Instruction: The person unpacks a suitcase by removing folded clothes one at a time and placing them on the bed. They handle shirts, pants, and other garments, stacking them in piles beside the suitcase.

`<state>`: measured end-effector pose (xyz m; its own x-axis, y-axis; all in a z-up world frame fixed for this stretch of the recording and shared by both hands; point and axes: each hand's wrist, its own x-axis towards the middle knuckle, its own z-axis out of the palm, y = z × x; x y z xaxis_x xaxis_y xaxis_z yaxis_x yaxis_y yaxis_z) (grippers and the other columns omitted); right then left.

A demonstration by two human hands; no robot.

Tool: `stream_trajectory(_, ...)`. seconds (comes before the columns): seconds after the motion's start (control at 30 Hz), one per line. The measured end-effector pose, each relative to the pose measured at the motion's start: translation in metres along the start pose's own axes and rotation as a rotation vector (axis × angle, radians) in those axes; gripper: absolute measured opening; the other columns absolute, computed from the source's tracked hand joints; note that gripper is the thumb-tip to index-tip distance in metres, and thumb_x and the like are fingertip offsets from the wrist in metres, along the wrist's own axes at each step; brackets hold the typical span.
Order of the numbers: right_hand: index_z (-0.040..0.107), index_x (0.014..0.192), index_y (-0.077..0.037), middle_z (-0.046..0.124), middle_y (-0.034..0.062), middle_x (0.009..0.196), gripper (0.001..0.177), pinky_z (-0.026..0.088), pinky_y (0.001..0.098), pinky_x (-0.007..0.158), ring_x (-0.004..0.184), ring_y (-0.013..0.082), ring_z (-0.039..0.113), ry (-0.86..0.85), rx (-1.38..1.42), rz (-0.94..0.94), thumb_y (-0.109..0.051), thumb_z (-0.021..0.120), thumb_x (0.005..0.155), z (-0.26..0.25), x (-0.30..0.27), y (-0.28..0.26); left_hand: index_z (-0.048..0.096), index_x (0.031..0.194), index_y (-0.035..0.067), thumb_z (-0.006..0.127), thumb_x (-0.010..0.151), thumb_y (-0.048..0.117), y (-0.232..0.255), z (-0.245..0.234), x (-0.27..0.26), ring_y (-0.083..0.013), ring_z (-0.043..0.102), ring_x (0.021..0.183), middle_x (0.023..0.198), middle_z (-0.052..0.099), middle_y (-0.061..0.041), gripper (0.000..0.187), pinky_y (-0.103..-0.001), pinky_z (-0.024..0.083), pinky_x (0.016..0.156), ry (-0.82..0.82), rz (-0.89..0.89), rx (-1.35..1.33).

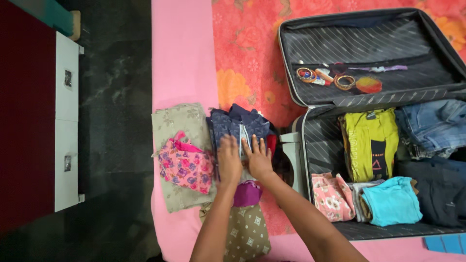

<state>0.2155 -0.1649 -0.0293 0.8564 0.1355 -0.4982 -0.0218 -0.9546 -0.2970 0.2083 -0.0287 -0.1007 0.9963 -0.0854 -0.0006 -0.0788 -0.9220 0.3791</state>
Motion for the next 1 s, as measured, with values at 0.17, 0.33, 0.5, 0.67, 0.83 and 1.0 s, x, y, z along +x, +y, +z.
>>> stream_trajectory(0.17, 0.014, 0.162, -0.036, 0.006, 0.0114, 0.171, 0.092, 0.022, 0.0651, 0.119, 0.157, 0.0395, 0.010, -0.039, -0.047, -0.009, -0.032, 0.071, 0.090, 0.005, -0.002, 0.009, 0.036, 0.156, 0.007, 0.058, 0.089, 0.010, 0.012, 0.011, -0.008, -0.0302, 0.034, 0.150, 0.164, 0.034, -0.015, 0.071, -0.049, 0.029, 0.118, -0.202, -0.050, -0.015)
stream_trajectory(0.33, 0.033, 0.156, -0.020, 0.023, 0.0205, 0.164, 0.075, 0.030, 0.0581, 0.115, 0.148, 0.0485, 0.023, 0.132, 0.016, -0.117, -0.020, 0.068, 0.090, -0.001, -0.038, 0.017, 0.043, 0.151, 0.006, 0.060, 0.091, 0.009, 0.019, -0.018, -0.007, -0.0349, 0.038, 0.147, 0.158, 0.042, -0.017, 0.063, -0.051, 0.029, 0.119, -0.206, -0.021, 0.006)
stream_trajectory(0.5, 0.057, 0.136, -0.004, 0.048, 0.0298, 0.146, 0.055, 0.038, 0.0519, 0.114, 0.134, 0.0486, 0.047, 0.535, 0.338, -0.334, -0.012, 0.070, 0.083, -0.007, -0.108, 0.040, 0.045, 0.148, -0.001, 0.062, 0.089, 0.008, 0.044, -0.043, -0.052, -0.0463, 0.043, 0.138, 0.150, 0.046, -0.029, 0.062, -0.049, 0.037, 0.115, -0.105, 0.089, -0.223)
stream_trajectory(0.67, 0.063, 0.128, -0.002, 0.055, 0.0257, 0.142, 0.040, 0.044, 0.0474, 0.108, 0.128, 0.0449, 0.053, 0.689, 0.461, -0.184, -0.009, 0.068, 0.089, -0.016, -0.186, 0.089, 0.045, 0.148, -0.003, 0.061, 0.090, 0.006, 0.103, -0.059, -0.075, -0.0461, 0.048, 0.134, 0.146, 0.049, -0.030, 0.061, -0.048, 0.039, 0.113, -0.021, 0.224, -0.338)
stream_trajectory(0.83, 0.066, 0.123, -0.003, 0.060, 0.0214, 0.135, 0.037, 0.043, 0.0496, 0.111, 0.126, 0.0415, 0.057, 0.851, 0.333, -0.138, -0.010, 0.070, 0.087, -0.027, -0.255, 0.145, 0.049, 0.146, -0.002, 0.062, 0.091, 0.006, 0.187, -0.070, -0.094, -0.0434, 0.049, 0.133, 0.144, 0.053, -0.029, 0.057, -0.047, 0.040, 0.112, -0.016, 0.308, -0.541)
stream_trajectory(1.0, 0.066, 0.118, -0.002, 0.061, 0.0231, 0.138, 0.032, 0.047, 0.0460, 0.103, 0.123, 0.0410, 0.059, 0.900, 0.414, -0.076, -0.010, 0.067, 0.088, -0.029, -0.327, 0.186, 0.049, 0.144, -0.004, 0.059, 0.089, 0.001, 0.260, -0.049, -0.122, -0.0440, 0.054, 0.129, 0.139, 0.056, -0.028, 0.056, -0.046, 0.044, 0.110, -0.104, 0.461, -0.612)
